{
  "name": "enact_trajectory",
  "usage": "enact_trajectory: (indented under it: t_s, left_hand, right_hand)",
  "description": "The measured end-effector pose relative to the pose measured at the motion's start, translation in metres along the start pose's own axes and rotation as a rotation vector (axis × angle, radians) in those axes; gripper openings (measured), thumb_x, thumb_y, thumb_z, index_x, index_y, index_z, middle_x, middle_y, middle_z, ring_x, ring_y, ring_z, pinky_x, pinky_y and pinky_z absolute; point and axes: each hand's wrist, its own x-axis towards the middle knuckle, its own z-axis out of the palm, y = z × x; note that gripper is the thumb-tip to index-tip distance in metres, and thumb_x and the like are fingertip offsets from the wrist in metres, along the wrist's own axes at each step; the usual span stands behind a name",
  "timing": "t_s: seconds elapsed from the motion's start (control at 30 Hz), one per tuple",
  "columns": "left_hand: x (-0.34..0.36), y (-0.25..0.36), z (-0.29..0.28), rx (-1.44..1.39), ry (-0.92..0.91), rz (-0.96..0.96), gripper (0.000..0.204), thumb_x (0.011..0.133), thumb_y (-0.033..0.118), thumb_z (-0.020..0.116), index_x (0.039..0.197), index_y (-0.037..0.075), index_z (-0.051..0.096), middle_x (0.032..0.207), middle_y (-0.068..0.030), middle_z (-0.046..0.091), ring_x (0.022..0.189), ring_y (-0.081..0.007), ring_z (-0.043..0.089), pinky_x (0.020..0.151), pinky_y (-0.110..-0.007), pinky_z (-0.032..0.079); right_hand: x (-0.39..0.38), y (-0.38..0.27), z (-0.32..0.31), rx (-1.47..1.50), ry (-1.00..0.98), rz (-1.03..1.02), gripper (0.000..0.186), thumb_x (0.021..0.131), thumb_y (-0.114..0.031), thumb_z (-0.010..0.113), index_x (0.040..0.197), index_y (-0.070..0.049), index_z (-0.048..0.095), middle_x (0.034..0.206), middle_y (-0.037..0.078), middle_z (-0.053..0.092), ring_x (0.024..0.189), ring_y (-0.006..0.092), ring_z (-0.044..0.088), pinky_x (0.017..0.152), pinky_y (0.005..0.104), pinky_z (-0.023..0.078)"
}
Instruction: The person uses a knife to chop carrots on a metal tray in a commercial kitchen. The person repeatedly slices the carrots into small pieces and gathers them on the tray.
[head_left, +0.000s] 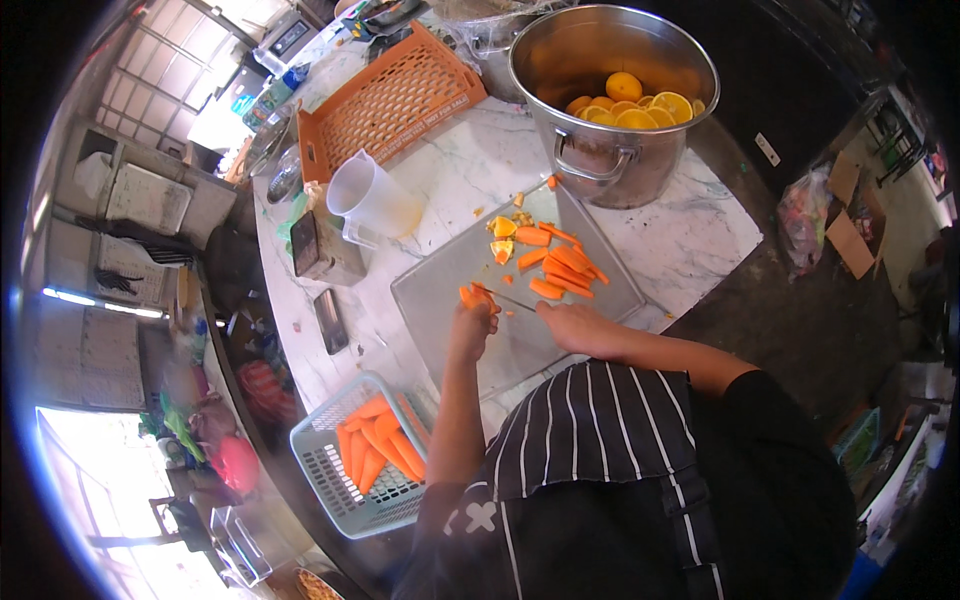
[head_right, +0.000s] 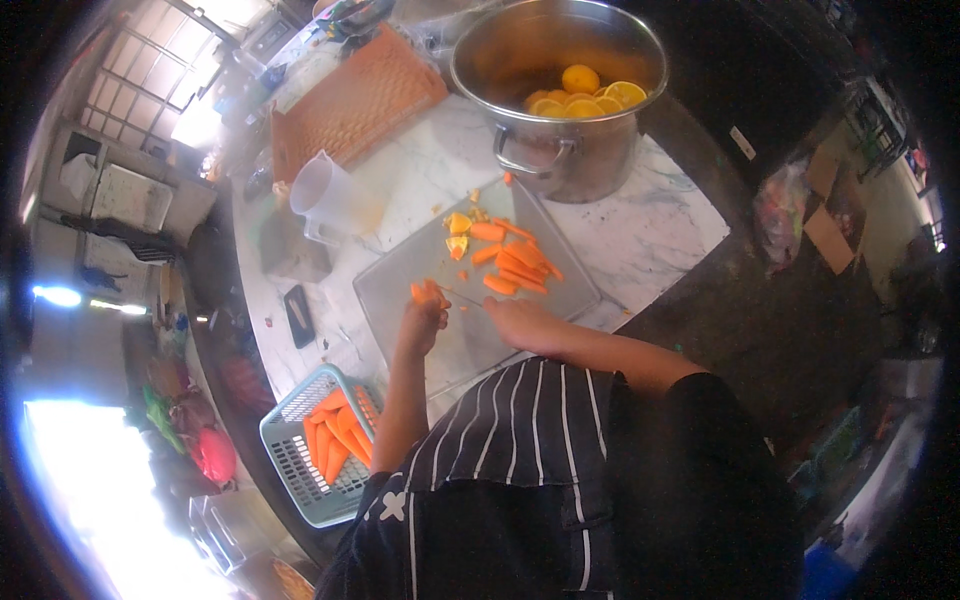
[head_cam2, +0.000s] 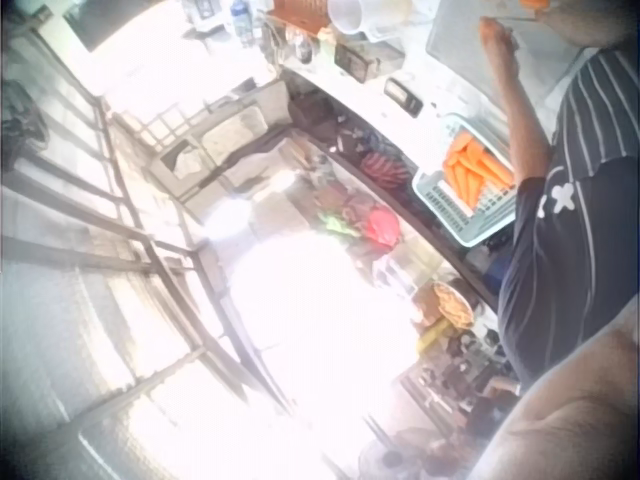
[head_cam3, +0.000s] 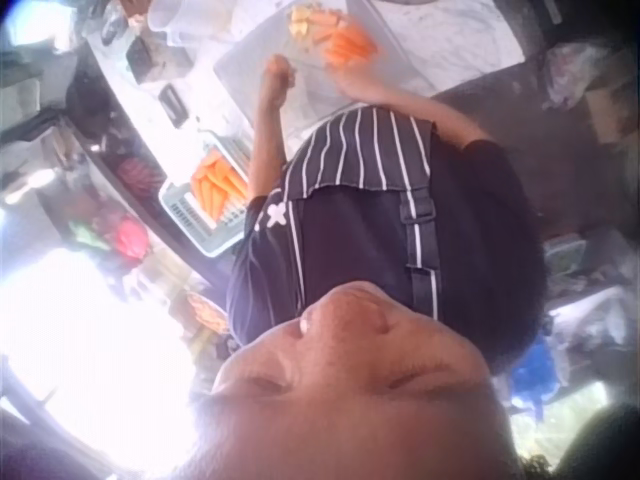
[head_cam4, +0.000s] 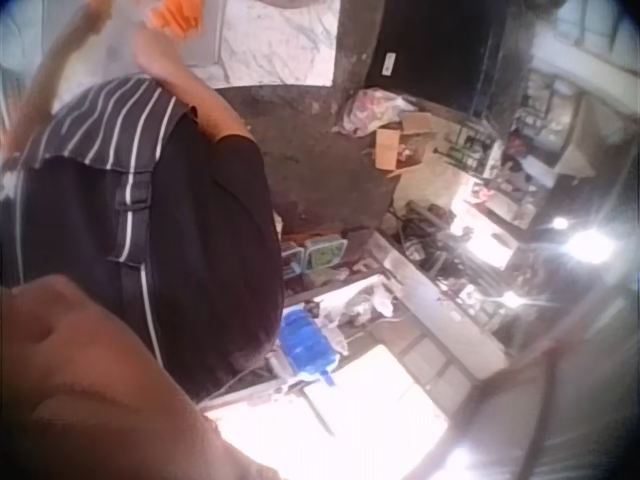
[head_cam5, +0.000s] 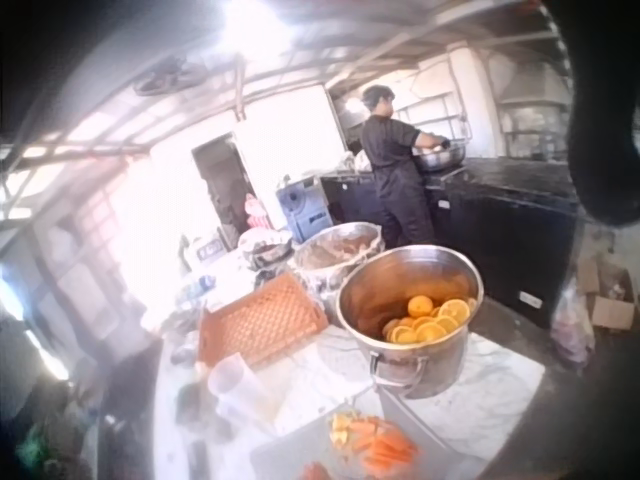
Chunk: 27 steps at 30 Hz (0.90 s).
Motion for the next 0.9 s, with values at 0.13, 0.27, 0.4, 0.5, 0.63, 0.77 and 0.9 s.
enact_trajectory:
  t_s: [0.13, 0.27, 0.4, 0.5, 0.63, 0.77, 0.9]
  left_hand:
    - [0.000, 0.001, 0.003, 0.259, 0.099, -0.023, 0.031, 0.077, 0.004, 0.050, 0.107, -0.001, 0.046, 0.076, -0.0118, 0.059, 0.052, -0.0139, 0.051, 0.044, -0.027, 0.041]
    - [-0.003, -0.008, -0.014, 0.238, 0.103, -0.011, 0.028, 0.077, 0.005, 0.052, 0.104, 0.000, 0.048, 0.075, -0.0104, 0.059, 0.052, -0.0130, 0.052, 0.044, -0.026, 0.041]
    - [0.000, -0.008, -0.014, 0.196, 0.059, 0.077, 0.027, 0.077, 0.003, 0.052, 0.104, 0.002, 0.049, 0.079, -0.0095, 0.060, 0.055, -0.0123, 0.053, 0.046, -0.024, 0.041]
    - [-0.001, -0.012, -0.013, 0.164, 0.068, 0.170, 0.027, 0.078, 0.001, 0.052, 0.105, 0.003, 0.049, 0.082, -0.0089, 0.060, 0.056, -0.0119, 0.053, 0.047, -0.024, 0.042]
    - [-0.004, -0.014, -0.015, 0.151, 0.055, 0.168, 0.029, 0.078, 0.000, 0.052, 0.107, 0.003, 0.047, 0.081, -0.0083, 0.059, 0.055, -0.0114, 0.051, 0.047, -0.023, 0.041]
    - [-0.006, -0.009, -0.009, 0.261, 0.071, 0.046, 0.030, 0.077, 0.001, 0.056, 0.105, 0.008, 0.049, 0.076, -0.0047, 0.056, 0.050, -0.0087, 0.044, 0.042, -0.022, 0.033]
    - [-0.007, 0.001, -0.004, 0.422, 0.108, -0.019, 0.019, 0.079, 0.010, 0.055, 0.098, 0.009, 0.051, 0.069, -0.0050, 0.054, 0.046, -0.0077, 0.041, 0.039, -0.022, 0.030]
  right_hand:
    - [0.018, 0.020, 0.009, 0.103, 0.066, 0.146, 0.019, 0.082, -0.004, 0.043, 0.100, 0.001, 0.046, 0.077, 0.024, 0.061, 0.075, 0.0392, 0.062, 0.064, 0.0489, 0.047]
    - [-0.005, -0.004, -0.028, -0.033, -0.115, 0.021, 0.019, 0.084, -0.009, 0.045, 0.100, 0.000, 0.049, 0.080, 0.023, 0.062, 0.078, 0.0374, 0.064, 0.066, 0.0493, 0.048]
    - [-0.017, -0.010, -0.022, -0.045, -0.174, -0.048, 0.019, 0.084, -0.009, 0.045, 0.100, 0.000, 0.050, 0.081, 0.022, 0.062, 0.078, 0.0375, 0.064, 0.067, 0.0493, 0.048]
    - [-0.013, -0.009, -0.014, 0.044, -0.182, -0.041, 0.017, 0.083, -0.007, 0.044, 0.099, 0.000, 0.048, 0.079, 0.022, 0.062, 0.077, 0.0388, 0.063, 0.067, 0.0494, 0.048]
    - [-0.012, -0.005, -0.014, 0.064, -0.170, -0.113, 0.018, 0.084, -0.009, 0.045, 0.099, 0.000, 0.050, 0.080, 0.021, 0.063, 0.074, 0.0373, 0.064, 0.064, 0.0487, 0.049]
    - [-0.007, 0.005, -0.021, -0.168, -0.112, -0.132, 0.019, 0.085, -0.011, 0.047, 0.099, 0.001, 0.051, 0.078, 0.017, 0.064, 0.070, 0.0327, 0.066, 0.057, 0.0459, 0.050]
    - [0.000, 0.006, -0.021, -0.351, -0.087, -0.135, 0.020, 0.083, -0.012, 0.049, 0.099, 0.000, 0.051, 0.079, 0.014, 0.066, 0.071, 0.0282, 0.067, 0.056, 0.0424, 0.052]
